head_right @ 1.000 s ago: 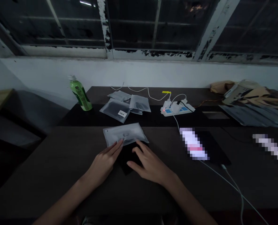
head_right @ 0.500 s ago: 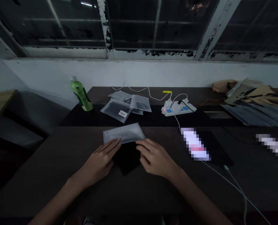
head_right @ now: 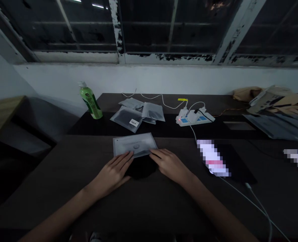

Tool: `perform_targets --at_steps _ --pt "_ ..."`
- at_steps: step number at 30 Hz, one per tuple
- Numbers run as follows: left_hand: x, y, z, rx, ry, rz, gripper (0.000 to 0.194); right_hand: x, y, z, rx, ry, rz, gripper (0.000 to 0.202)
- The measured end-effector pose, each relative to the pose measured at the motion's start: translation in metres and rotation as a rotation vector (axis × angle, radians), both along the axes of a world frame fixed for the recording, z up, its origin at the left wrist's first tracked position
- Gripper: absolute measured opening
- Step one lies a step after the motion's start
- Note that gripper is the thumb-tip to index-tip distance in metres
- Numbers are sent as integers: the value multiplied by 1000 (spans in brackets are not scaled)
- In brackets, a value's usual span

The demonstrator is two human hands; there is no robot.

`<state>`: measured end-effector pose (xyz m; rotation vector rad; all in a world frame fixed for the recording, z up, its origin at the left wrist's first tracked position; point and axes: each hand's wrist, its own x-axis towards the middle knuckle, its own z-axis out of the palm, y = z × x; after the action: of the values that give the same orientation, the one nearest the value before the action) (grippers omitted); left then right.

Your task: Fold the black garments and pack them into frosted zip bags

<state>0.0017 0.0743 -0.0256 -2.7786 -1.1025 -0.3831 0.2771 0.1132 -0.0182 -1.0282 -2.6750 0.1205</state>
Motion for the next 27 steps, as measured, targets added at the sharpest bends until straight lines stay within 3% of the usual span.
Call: perform_targets --at_steps 6,11,15,18,20,25,27 --pt "1 -2 10 52 -209 -65 29 -7 -7 -1 25 99 -47 30" --pt "7 -6 15 -63 -472 -35 21 -22 -7 -10 -111 281 -180 30" --pt "12 -7 9 -98 -465 -31 22 -39 1 -14 -261 246 -387 26" --pt "12 -6 7 -137 -385 -24 23 -42 4 -6 -302 175 -506 22" --pt "9 -5 8 -152 -368 33 29 -35 2 5 -299 172 -468 29" --pt "-5 1 8 -194 -279 148 53 -8 -14 30 -439 212 -113 61" --pt "-10 3 5 -213 -190 132 60 -8 -14 30 -402 211 -116 56"
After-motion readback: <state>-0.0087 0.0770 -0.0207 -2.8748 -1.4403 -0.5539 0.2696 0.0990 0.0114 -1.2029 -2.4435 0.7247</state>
